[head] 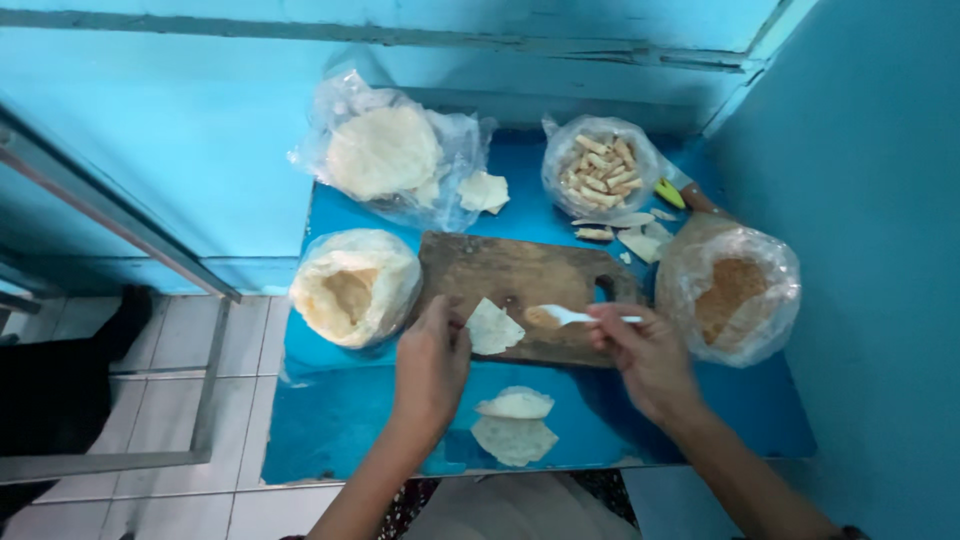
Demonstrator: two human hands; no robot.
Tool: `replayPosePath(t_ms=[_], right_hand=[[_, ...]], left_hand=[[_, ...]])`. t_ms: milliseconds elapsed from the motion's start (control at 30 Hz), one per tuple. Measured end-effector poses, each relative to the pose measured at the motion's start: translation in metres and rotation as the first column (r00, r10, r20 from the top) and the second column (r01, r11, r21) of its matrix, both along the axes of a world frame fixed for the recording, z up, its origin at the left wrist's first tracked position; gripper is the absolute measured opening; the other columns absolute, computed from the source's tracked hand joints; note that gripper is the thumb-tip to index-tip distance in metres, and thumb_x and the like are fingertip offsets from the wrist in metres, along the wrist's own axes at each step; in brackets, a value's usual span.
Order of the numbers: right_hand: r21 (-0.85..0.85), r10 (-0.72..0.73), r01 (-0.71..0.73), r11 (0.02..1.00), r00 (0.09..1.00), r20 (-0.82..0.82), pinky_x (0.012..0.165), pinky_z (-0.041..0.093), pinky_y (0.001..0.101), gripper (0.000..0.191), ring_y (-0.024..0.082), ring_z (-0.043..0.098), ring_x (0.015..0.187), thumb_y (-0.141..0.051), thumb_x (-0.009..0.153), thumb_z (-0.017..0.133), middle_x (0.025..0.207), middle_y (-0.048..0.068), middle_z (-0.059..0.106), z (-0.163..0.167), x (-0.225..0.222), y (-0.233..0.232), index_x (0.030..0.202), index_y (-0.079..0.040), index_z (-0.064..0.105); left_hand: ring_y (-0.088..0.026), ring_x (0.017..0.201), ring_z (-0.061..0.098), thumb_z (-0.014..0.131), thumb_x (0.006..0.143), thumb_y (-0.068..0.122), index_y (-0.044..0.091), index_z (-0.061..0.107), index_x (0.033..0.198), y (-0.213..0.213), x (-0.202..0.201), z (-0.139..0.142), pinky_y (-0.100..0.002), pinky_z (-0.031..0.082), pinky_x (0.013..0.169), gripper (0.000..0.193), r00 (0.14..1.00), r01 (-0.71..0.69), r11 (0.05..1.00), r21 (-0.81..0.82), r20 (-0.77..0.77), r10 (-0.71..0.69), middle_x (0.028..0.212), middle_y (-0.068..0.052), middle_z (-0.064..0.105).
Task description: The person assembles filled wafer snacks at a small blue table. They take thin wafer pieces, spoon brown filling from a plastic bag onto a wafer, fold or press the pieces together, and set finished snacks aside, repeating the cycle while occasionally repositioning the cutting board and ingredients.
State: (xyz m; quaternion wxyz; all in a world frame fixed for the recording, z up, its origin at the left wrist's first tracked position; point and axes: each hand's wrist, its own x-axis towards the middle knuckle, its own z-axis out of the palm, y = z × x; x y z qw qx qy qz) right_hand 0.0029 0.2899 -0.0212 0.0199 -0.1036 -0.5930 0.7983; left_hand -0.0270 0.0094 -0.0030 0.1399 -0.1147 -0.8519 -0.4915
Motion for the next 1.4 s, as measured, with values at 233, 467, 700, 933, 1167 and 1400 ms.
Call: replayPosePath(t_ms=[233, 467, 700, 933, 1167, 1400], right_hand=[[0.277, 0.177, -0.172, 0.945, 0.984, 0.008, 0.077, 0.058, 0.0264, 0.022, 0.011, 0.069, 0.082, -0.011, 0.096, 0.068, 0.098, 0.011, 0.077, -0.009, -0.017, -0.04, 0.113, 0.001, 0.077], [0.63, 0.335, -0.145, 0.763, 0.922, -0.194, 0.076, 0.059, 0.0256, 0.019, 0.012, 0.073, 0.089, -0.004, 0.095, 0.068, 0.103, 0.007, 0.075, 0.003, -0.017, -0.056, 0.111, -0.002, 0.078], [0.703, 0.473, -0.131, 0.699, 0.822, -0.317, 0.082, 0.061, 0.028, 0.019, 0.017, 0.075, 0.098, 0.0, 0.095, 0.067, 0.108, 0.008, 0.076, 0.012, -0.027, -0.05, 0.111, -0.003, 0.076], [0.732, 0.539, -0.166, 0.661, 0.783, -0.31, 0.083, 0.059, 0.0268, 0.021, 0.017, 0.075, 0.099, 0.0, 0.094, 0.068, 0.107, 0.01, 0.077, 0.005, -0.037, -0.036, 0.112, -0.002, 0.078], [0.358, 0.35, -0.345, 0.868, 0.935, 0.052, 0.079, 0.058, 0.0264, 0.026, 0.011, 0.07, 0.082, -0.01, 0.098, 0.065, 0.099, 0.009, 0.079, -0.009, -0.052, -0.032, 0.118, 0.002, 0.076], [0.291, 0.291, -0.296, 0.91, 0.955, 0.062, 0.075, 0.057, 0.0255, 0.027, 0.009, 0.069, 0.079, -0.012, 0.098, 0.067, 0.096, 0.008, 0.078, -0.011, -0.049, -0.027, 0.119, 0.003, 0.075]], left_hand=[[-0.037, 0.082, 0.07, 0.068, 0.082, -0.003, 0.002, 0.063, 0.116, -0.003, -0.001, -0.002, -0.047, 0.053, 0.068, 0.035, 1.0, -0.007, 1.0, -0.01, -0.008, 0.007, 0.091, -0.015, 0.071], [-0.036, 0.082, 0.07, 0.069, 0.082, -0.002, 0.001, 0.062, 0.117, -0.006, -0.004, -0.004, -0.046, 0.054, 0.068, 0.036, 1.0, 0.004, 1.0, 0.002, -0.006, -0.004, 0.091, -0.016, 0.071], [-0.036, 0.08, 0.071, 0.07, 0.082, -0.003, 0.0, 0.062, 0.116, -0.006, -0.005, -0.004, -0.045, 0.054, 0.067, 0.034, 1.0, -0.006, 1.0, 0.013, 0.0, 0.006, 0.089, -0.016, 0.071], [-0.034, 0.079, 0.071, 0.069, 0.082, -0.004, 0.0, 0.063, 0.114, -0.004, -0.004, -0.004, -0.044, 0.055, 0.067, 0.033, 1.0, -0.004, 1.0, 0.016, -0.01, 0.004, 0.089, -0.016, 0.071], [-0.034, 0.08, 0.072, 0.069, 0.081, -0.004, -0.001, 0.062, 0.115, -0.004, -0.002, -0.002, -0.043, 0.056, 0.068, 0.034, 1.0, 0.013, 1.0, 0.018, 0.005, -0.013, 0.09, -0.016, 0.072], [-0.034, 0.08, 0.071, 0.069, 0.081, -0.005, -0.001, 0.063, 0.114, -0.002, 0.0, 0.002, -0.044, 0.055, 0.068, 0.035, 0.999, 0.009, 1.0, 0.022, 0.032, -0.009, 0.09, -0.016, 0.072]])
